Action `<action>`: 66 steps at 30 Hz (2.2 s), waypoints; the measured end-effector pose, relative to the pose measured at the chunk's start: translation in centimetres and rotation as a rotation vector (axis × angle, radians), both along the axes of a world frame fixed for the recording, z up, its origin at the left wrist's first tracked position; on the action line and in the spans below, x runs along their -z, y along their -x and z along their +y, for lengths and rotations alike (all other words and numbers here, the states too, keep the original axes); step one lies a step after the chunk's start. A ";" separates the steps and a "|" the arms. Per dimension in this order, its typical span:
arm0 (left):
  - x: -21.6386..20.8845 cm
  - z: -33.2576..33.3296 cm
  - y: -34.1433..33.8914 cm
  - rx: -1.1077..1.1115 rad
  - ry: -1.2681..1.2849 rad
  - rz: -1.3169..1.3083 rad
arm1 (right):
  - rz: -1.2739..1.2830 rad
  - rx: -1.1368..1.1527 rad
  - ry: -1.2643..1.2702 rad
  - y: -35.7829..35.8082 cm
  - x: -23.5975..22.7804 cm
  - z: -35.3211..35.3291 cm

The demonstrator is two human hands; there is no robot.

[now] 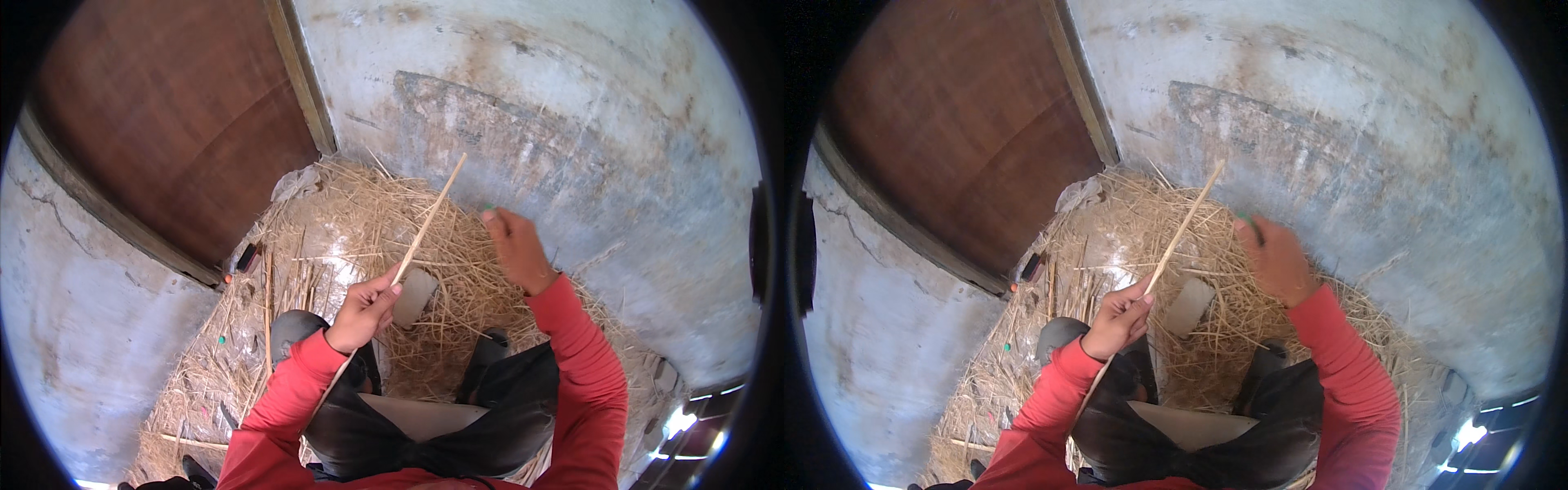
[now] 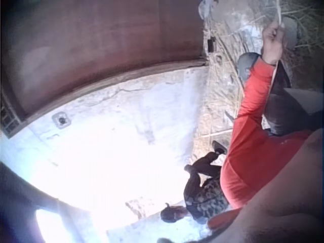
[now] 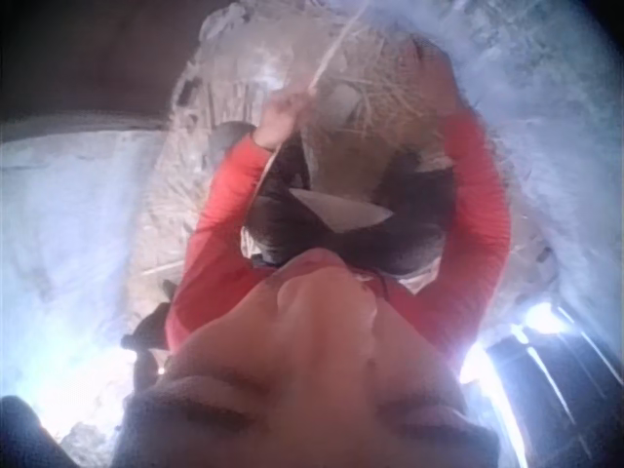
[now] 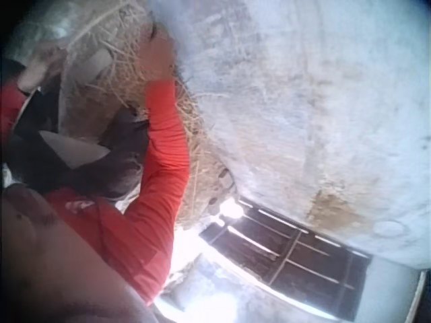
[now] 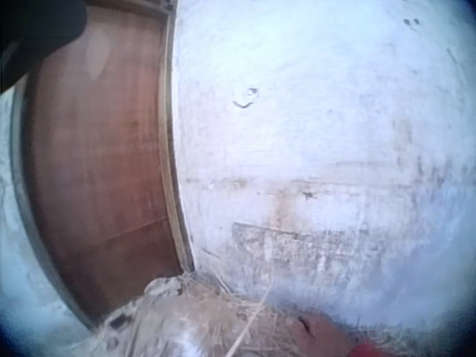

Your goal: The person uses a green-handled tool to peel and sharpen the end of a thin wooden stick by hand while sitting in a workspace.

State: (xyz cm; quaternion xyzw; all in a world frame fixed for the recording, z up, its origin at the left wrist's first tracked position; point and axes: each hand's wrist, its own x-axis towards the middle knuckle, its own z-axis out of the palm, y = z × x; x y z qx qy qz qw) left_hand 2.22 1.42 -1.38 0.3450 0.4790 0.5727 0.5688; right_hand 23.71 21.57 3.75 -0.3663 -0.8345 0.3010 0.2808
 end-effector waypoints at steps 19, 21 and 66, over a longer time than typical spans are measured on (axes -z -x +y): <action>-0.6 0.0 -0.8 0.065 0.170 0.044 | -0.136 0.044 0.063 3.1 2.9 -0.2; 0.6 -3.6 -1.0 0.218 0.054 0.089 | 0.131 0.369 0.206 -2.6 0.6 7.7; -0.4 -1.3 -1.0 0.159 0.031 0.009 | 0.124 -0.036 0.089 -1.6 1.7 2.1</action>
